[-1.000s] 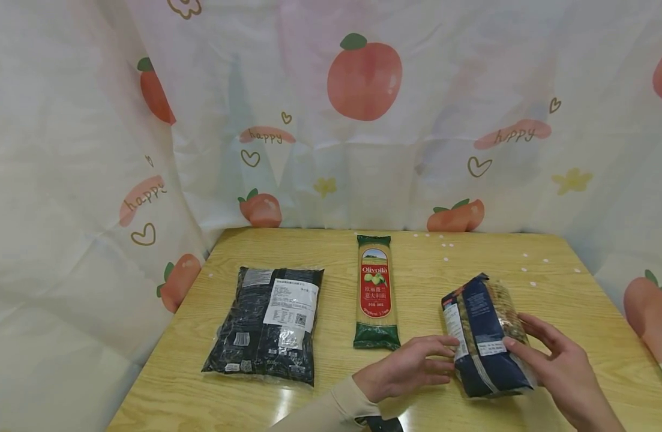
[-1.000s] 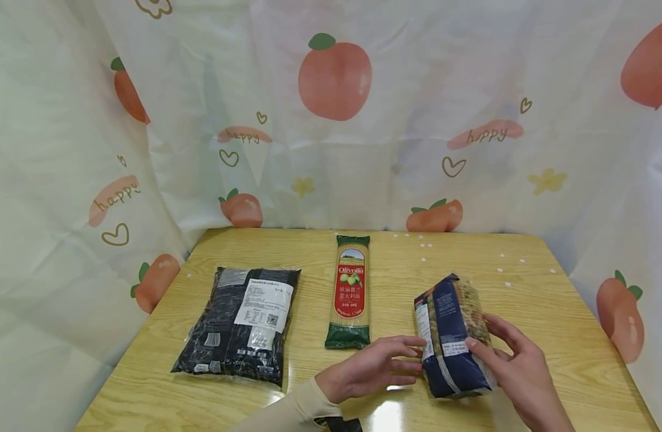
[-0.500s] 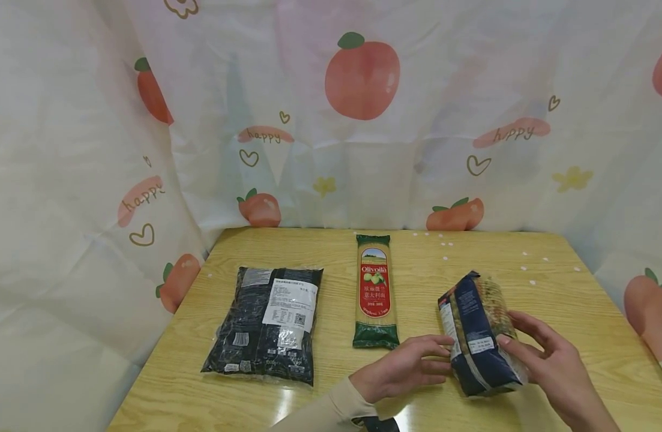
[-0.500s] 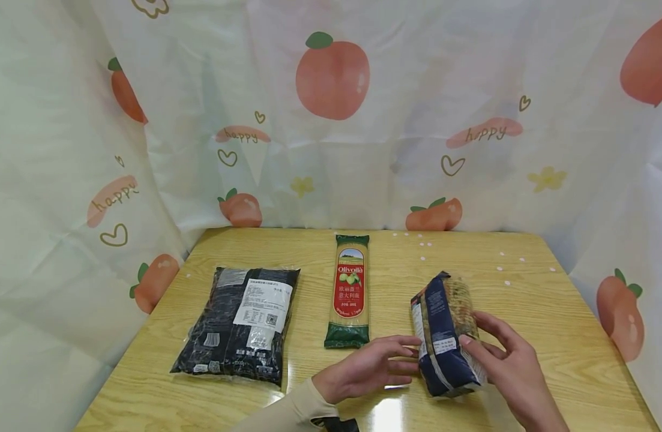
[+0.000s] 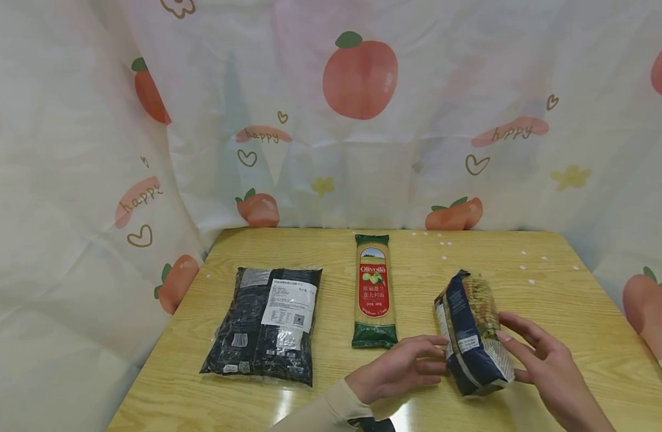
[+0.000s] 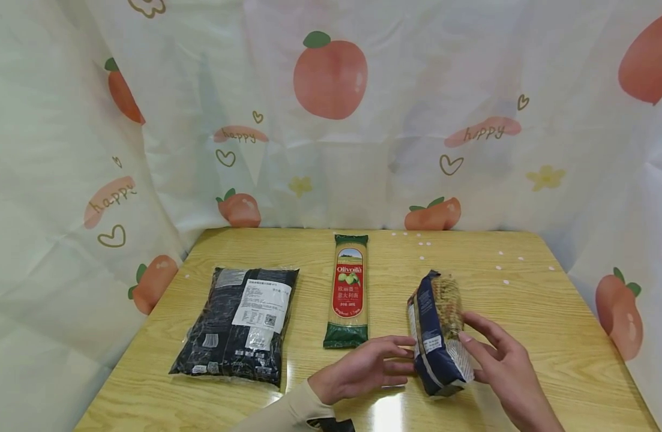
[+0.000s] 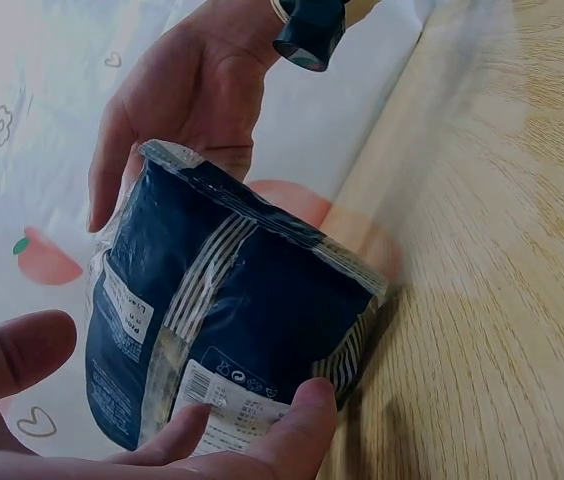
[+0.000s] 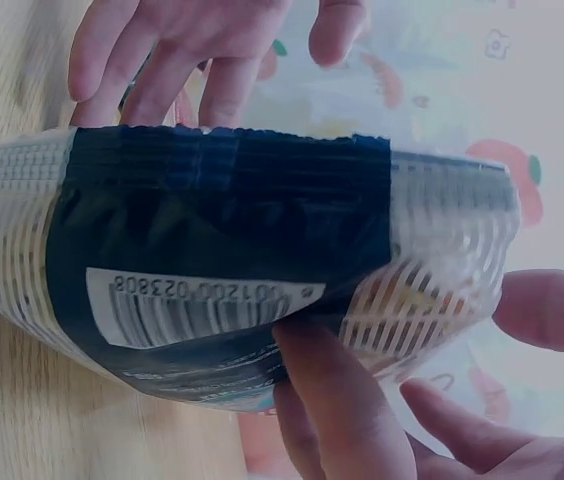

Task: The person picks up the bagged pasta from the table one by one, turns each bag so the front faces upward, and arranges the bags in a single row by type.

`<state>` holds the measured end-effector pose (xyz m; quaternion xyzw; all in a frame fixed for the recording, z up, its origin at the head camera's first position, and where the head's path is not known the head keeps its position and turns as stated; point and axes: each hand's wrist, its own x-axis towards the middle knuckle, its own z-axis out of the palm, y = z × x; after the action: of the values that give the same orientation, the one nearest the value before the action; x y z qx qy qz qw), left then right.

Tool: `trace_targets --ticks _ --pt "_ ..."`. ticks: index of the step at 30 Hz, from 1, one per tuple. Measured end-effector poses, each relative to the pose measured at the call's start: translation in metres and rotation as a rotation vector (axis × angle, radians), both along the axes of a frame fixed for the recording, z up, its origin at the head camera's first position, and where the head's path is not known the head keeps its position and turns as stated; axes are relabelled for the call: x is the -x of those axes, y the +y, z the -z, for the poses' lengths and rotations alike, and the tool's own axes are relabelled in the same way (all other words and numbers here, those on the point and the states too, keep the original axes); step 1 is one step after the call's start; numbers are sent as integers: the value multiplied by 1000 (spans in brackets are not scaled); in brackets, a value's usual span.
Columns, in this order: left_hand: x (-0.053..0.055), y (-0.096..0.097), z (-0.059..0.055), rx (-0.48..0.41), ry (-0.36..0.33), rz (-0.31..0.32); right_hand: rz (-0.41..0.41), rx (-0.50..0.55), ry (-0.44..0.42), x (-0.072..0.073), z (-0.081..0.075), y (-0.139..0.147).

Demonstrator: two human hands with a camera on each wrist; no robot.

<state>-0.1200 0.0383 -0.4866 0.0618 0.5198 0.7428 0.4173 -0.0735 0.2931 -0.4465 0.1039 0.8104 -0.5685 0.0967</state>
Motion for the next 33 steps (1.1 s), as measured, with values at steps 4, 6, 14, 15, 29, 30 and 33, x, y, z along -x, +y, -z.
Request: trace_targets --ticks 4,6,14,15,29,30,33 --pt "0 -1 1 3 0 1 2 3 1 0 0 -2" --pt "-1 -1 1 7 0 -1 -1 2 6 -1 1 -3" --pt "0 -5 1 3 -10 -3 -36 15 42 -2 4 -7" --pt "0 -5 0 5 -8 -1 -40 19 48 -2 5 -7" --pt "-1 -10 0 0 -12 4 -130 56 120 -4 7 -13" --pt "-1 -10 0 2 -12 4 -136 60 120 -4 7 -13" --pt "-1 -10 0 7 -13 -2 -160 77 139 -4 7 -14"
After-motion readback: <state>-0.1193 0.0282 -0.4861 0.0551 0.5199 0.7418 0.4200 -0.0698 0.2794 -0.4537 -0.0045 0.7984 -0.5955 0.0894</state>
